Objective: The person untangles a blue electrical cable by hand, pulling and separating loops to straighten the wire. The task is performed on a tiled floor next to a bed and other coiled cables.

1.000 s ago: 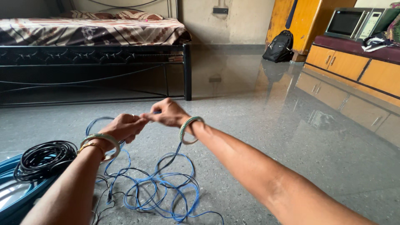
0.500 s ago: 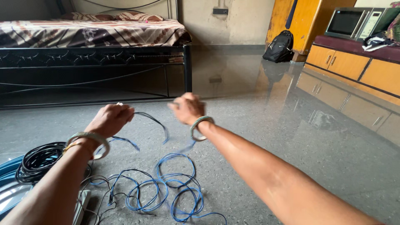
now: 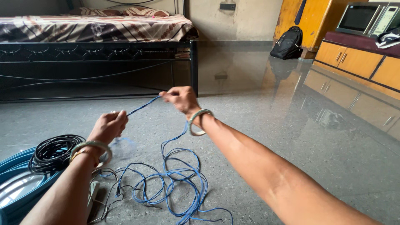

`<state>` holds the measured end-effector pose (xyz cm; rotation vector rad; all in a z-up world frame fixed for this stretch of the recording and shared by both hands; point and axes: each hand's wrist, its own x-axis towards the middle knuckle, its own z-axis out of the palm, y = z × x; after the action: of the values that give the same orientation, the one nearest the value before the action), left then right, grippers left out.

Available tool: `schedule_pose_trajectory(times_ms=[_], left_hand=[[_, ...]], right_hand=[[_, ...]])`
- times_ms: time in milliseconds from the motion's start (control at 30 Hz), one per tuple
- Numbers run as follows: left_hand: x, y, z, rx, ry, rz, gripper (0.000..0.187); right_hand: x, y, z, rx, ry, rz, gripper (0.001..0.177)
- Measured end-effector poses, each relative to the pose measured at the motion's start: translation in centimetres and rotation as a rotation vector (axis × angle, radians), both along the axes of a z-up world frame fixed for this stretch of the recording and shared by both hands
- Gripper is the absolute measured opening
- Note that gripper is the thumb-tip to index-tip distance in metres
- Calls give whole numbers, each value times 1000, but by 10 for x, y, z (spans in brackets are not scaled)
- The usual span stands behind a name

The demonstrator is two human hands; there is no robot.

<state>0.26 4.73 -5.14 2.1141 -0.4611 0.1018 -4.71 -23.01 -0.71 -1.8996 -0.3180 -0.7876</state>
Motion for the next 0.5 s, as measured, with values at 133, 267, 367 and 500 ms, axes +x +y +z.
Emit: schedule_pose_trajectory(times_ms=[133,267,367,500], left_hand=[[7,21,-22,94,30,87,44],[15,27,-36,169,-82,107,43],[20,14,-30,348,-189,16,43],[19,-14,-14,296,-136,-27,45]], right_hand=[[-11,-32,-5,108,258,-399,39],[-21,-25,-16,-445,359,-689,32],[-18,3,-22,-610,171,-348,51],[-10,65,-23,-501,294,81,61]])
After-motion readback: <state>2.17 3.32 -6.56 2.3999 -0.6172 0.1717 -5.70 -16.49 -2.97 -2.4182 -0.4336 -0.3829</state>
